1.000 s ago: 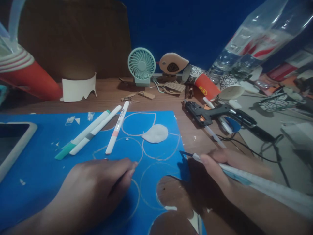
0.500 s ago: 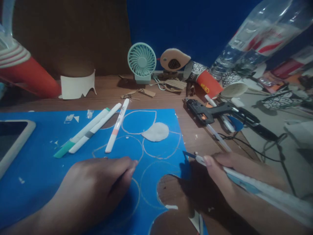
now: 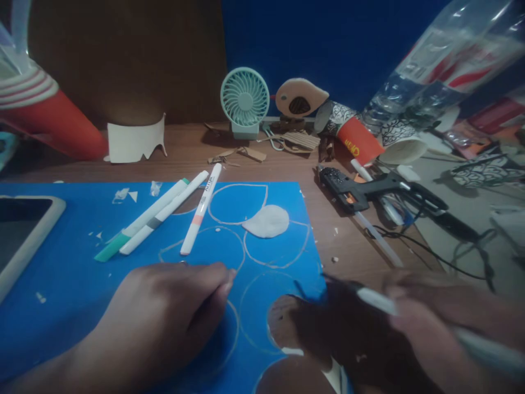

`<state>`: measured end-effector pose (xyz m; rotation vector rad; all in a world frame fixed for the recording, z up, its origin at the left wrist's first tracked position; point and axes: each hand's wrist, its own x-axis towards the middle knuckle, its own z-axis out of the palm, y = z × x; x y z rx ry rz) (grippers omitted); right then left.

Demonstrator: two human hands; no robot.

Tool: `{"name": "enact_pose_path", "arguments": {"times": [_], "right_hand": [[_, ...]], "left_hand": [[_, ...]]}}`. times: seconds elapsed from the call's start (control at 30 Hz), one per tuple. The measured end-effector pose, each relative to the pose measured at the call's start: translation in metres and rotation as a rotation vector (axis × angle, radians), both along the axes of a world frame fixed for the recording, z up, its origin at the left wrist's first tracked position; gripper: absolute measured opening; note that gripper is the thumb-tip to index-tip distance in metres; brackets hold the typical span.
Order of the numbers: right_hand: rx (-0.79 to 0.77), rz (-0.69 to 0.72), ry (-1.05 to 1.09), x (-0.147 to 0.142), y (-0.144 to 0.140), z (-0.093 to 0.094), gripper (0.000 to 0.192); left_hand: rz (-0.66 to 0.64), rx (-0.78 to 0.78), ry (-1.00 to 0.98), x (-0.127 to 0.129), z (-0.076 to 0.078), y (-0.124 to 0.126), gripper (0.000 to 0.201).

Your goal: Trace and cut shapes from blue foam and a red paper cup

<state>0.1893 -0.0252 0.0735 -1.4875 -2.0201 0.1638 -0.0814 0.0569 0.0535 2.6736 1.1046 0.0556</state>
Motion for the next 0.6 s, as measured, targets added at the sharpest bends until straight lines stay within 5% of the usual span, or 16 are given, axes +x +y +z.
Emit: {"name": "enact_pose_path", "arguments": {"times": [0.07, 0.2, 0.3, 0.6], "right_hand": [[-0.113, 0.251, -0.021, -0.004, 0.005, -0.002, 0.011], [0.039, 0.019, 0.242, -0.015, 0.007, -0.013, 0.012], [-0.091, -0.088, 0.267, -0.021, 0.002, -0.016, 0.009], [0.069, -0.043, 0.038, -0.028, 0.000, -0.029, 0.015]], "left_hand": [[0.012, 0.012, 0.010, 0.000, 0.000, -0.001, 0.028], [-0.029, 0.060, -0.031, -0.003, -0.004, 0.000, 0.027], [-0.056, 0.078, -0.066, -0.004, -0.007, 0.001, 0.026], [-0.017, 0.053, -0.106, 0.000, -0.006, -0.001, 0.026]]}}
